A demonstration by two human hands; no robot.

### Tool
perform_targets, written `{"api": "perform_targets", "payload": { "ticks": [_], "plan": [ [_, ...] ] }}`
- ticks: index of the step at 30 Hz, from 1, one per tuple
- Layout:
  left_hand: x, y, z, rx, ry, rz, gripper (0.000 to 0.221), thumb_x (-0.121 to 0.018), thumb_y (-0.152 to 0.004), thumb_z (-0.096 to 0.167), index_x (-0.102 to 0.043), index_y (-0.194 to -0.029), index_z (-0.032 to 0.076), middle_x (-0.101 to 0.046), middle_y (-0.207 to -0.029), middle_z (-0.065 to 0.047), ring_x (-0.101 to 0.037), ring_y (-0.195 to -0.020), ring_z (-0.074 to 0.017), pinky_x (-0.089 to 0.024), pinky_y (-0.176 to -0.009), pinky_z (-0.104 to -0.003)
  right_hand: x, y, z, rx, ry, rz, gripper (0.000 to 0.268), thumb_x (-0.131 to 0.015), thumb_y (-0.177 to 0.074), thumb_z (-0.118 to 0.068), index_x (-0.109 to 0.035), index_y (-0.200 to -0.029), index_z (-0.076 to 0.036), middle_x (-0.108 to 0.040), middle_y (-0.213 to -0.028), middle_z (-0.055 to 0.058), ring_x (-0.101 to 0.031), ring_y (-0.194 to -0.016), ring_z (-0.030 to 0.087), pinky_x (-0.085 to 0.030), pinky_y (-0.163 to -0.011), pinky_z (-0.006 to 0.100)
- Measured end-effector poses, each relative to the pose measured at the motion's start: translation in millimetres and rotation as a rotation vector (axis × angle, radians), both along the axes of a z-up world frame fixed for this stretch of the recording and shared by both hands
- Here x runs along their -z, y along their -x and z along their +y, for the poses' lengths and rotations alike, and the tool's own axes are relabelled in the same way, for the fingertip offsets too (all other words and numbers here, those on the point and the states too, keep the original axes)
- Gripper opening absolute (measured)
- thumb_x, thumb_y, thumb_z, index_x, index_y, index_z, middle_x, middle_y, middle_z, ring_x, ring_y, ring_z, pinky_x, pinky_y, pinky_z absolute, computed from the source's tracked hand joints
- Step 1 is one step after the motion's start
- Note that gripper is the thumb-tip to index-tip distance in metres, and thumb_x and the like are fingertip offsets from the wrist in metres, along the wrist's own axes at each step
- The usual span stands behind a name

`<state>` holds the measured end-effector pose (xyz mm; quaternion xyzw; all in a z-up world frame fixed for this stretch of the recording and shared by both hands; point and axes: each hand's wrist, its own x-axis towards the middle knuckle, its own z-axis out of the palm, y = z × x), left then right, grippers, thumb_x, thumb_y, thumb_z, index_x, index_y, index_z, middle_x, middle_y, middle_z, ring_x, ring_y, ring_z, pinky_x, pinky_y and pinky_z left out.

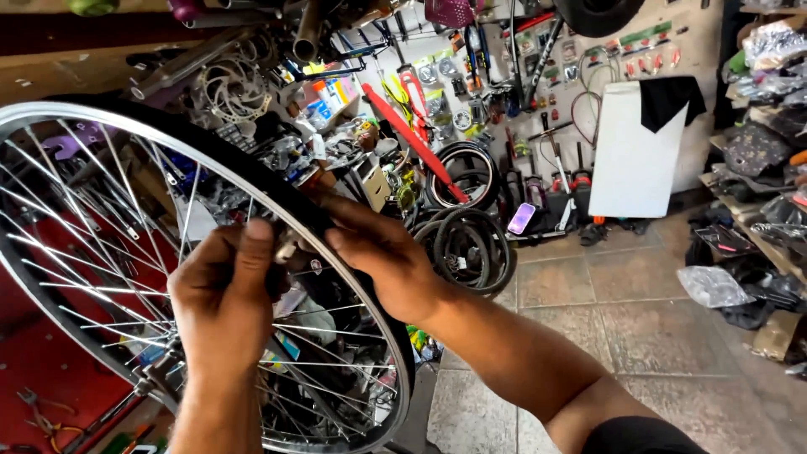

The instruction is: Repairing a bicycle wheel hub on a truing stand

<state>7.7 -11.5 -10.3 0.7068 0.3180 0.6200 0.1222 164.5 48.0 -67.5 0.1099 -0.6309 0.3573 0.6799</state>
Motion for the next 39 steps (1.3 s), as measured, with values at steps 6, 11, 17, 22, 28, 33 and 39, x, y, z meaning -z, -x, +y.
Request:
{"api": "perform_targets", "payload": {
  "ticks": [6,11,17,22,28,33,39],
  "plan": [
    [16,10,0,0.014,-0.12,0.145,0.037,-0.069,-0.09,0.034,-0.072,-0.099,-0.002,-0.071,-0.1,-0.016,-0.069,-0.088,-0.0257,-0.057,-0.077,-0.035,7,4,2,-0.016,0.004,0.073,0.036,-0.067,-0.11,-0.019,-0.063,-0.142,-0.003,-0.068,-0.142,0.012,-0.065,-0.133,0.023,-0.051,-0.121,0.036],
    [22,8,-1,0.003,-0.225,0.173,0.036,-0.065,-0.101,0.022,-0.07,-0.119,-0.008,-0.073,-0.089,-0.011,-0.069,-0.073,-0.018,-0.057,-0.064,-0.029,10,6,-6,-0.098,0.099,0.109,0.043,-0.068,-0.108,-0.014,-0.058,-0.147,0.002,-0.074,-0.124,0.011,-0.071,-0.105,0.018,-0.058,-0.099,0.032],
    [13,-5,6,-0.116,-0.036,-0.118,0.014,-0.077,-0.099,0.018,-0.073,-0.104,0.006,-0.064,-0.07,0.0,-0.055,-0.059,-0.0062,-0.044,-0.054,-0.021,9,-5,-5,-0.205,0.059,0.044,0.05,-0.066,-0.11,-0.014,-0.051,-0.155,0.0,-0.07,-0.139,0.016,-0.07,-0.126,0.025,-0.06,-0.111,0.037],
    [19,-5,2,0.154,-0.293,0.123,0.043,-0.085,-0.088,0.019,-0.067,-0.122,0.0,-0.058,-0.072,0.004,-0.048,-0.054,-0.0032,-0.039,-0.048,-0.018,13,-15,3,0.072,0.028,0.026,0.05,-0.063,-0.107,-0.025,-0.054,-0.149,0.001,-0.069,-0.136,0.015,-0.069,-0.121,0.025,-0.055,-0.109,0.037],
    [6,-5,-11,0.09,-0.218,0.232,0.035,-0.062,-0.102,0.028,-0.077,-0.113,-0.001,-0.068,-0.071,-0.002,-0.045,-0.051,-0.0084,-0.036,-0.042,-0.027,4,-22,6,-0.137,0.008,0.006,0.054,-0.07,-0.104,-0.022,-0.052,-0.15,0.0,-0.071,-0.102,0.004,-0.053,-0.076,0.01,-0.043,-0.072,0.023],
    [7,-2,1,0.09,-0.027,0.275,0.039,-0.064,-0.1,0.039,-0.071,-0.075,0.011,-0.067,-0.061,0.002,-0.048,-0.05,-0.0087,-0.036,-0.045,-0.029,-26,-31,0,0.045,-0.028,-0.12,0.057,-0.062,-0.103,-0.03,-0.05,-0.151,0.0,-0.07,-0.128,0.013,-0.067,-0.113,0.019,-0.054,-0.094,0.03],
    [28,8,0,0.172,-0.467,0.156,0.026,-0.085,-0.088,0.02,-0.078,-0.11,0.008,-0.077,-0.115,-0.011,-0.074,-0.099,-0.0194,-0.061,-0.084,-0.03,-46,-28,2,-0.167,-0.035,-0.303,0.049,-0.052,-0.112,-0.035,-0.055,-0.15,-0.005,-0.064,-0.147,0.014,-0.063,-0.135,0.028,-0.057,-0.108,0.043]
  ]
}}
